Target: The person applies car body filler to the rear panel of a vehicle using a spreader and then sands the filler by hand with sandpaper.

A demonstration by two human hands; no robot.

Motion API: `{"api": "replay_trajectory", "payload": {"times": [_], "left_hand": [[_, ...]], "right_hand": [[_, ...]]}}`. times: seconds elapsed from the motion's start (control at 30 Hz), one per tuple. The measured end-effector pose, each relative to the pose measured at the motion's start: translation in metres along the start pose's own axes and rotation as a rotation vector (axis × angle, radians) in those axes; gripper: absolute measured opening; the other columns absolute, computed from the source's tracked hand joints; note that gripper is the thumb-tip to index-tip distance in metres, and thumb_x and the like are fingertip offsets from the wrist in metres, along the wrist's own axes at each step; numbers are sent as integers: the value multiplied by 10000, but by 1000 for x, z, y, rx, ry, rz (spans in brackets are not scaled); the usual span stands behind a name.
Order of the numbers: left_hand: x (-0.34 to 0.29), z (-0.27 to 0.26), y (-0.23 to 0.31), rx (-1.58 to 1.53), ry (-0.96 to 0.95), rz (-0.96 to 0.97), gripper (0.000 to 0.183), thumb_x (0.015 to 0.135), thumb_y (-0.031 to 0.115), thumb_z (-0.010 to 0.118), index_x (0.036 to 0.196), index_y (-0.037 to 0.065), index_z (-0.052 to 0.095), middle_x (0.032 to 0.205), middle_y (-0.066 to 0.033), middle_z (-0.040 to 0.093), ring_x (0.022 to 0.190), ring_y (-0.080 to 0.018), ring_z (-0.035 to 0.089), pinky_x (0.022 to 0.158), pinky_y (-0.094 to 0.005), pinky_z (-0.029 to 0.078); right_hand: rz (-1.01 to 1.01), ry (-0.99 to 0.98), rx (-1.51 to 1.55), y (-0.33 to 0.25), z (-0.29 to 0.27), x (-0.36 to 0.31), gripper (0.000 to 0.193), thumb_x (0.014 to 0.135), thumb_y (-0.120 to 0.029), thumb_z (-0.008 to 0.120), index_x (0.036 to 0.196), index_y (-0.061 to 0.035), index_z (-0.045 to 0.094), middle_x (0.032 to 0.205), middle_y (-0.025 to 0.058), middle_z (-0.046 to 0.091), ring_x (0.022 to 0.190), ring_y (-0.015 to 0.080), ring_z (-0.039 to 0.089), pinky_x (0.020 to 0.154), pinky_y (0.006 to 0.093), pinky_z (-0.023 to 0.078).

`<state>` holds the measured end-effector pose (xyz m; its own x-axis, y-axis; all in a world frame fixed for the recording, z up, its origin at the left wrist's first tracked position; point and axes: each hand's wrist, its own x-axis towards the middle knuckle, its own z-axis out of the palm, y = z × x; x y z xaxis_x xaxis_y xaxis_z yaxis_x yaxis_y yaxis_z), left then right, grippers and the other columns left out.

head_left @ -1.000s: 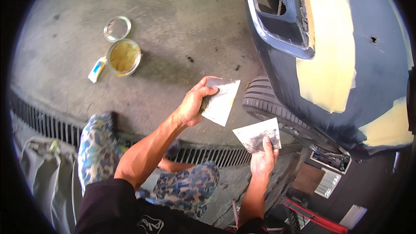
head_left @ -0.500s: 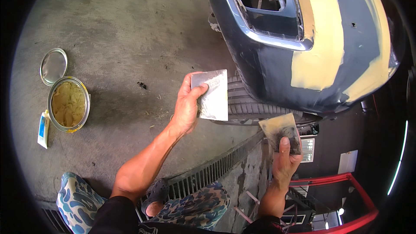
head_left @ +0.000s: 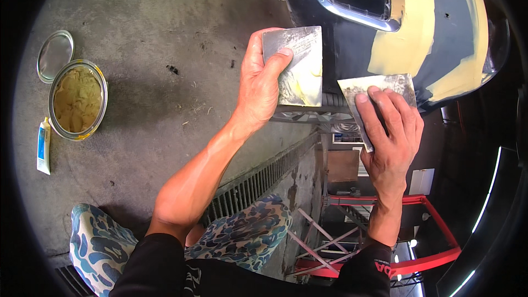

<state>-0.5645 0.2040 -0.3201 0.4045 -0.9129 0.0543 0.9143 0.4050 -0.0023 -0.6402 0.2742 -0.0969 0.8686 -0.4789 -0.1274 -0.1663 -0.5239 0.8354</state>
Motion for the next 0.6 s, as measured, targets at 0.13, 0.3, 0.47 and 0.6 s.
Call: {"api": "replay_trajectory", "payload": {"times": [0.13, 0.3, 0.47, 0.6], "left_hand": [[-1, 6, 7, 10, -36, 1, 283, 1009, 70, 576, 1285, 25, 536, 1145, -60, 642, 1076, -124, 598, 954, -308, 505], [-4, 13, 15, 179, -23, 219, 326, 991, 69, 584, 1311, 37, 532, 1179, -72, 628, 1066, -143, 610, 944, -310, 528], [20, -27, 18, 15, 175, 202, 303, 998, 107, 576, 1289, 44, 520, 1124, -68, 656, 993, -131, 655, 860, -298, 570], [25, -35, 7, -38, 190, 84, 329, 1003, 149, 574, 1316, 56, 532, 1181, -61, 648, 1095, -131, 632, 953, -321, 536]], "right_hand": [[-37, -33, -6, -6, -5, 14, 553, 720, -74, 706, 1261, -185, 711, 1293, 15, 659, 1182, 246, 608, 967, 446, 415], [-107, -221, 11, -4, -3, 24, 524, 759, -140, 717, 1276, -225, 687, 1300, -33, 627, 1215, 214, 573, 992, 446, 397], [-119, -347, -249, 28, -19, 14, 439, 835, -154, 643, 1268, -217, 669, 1309, -20, 619, 1225, 202, 573, 1017, 493, 383], [-157, -325, -573, 58, -48, 34, 435, 882, -200, 637, 1313, -253, 661, 1360, -54, 626, 1300, 204, 562, 1136, 570, 276]]}}
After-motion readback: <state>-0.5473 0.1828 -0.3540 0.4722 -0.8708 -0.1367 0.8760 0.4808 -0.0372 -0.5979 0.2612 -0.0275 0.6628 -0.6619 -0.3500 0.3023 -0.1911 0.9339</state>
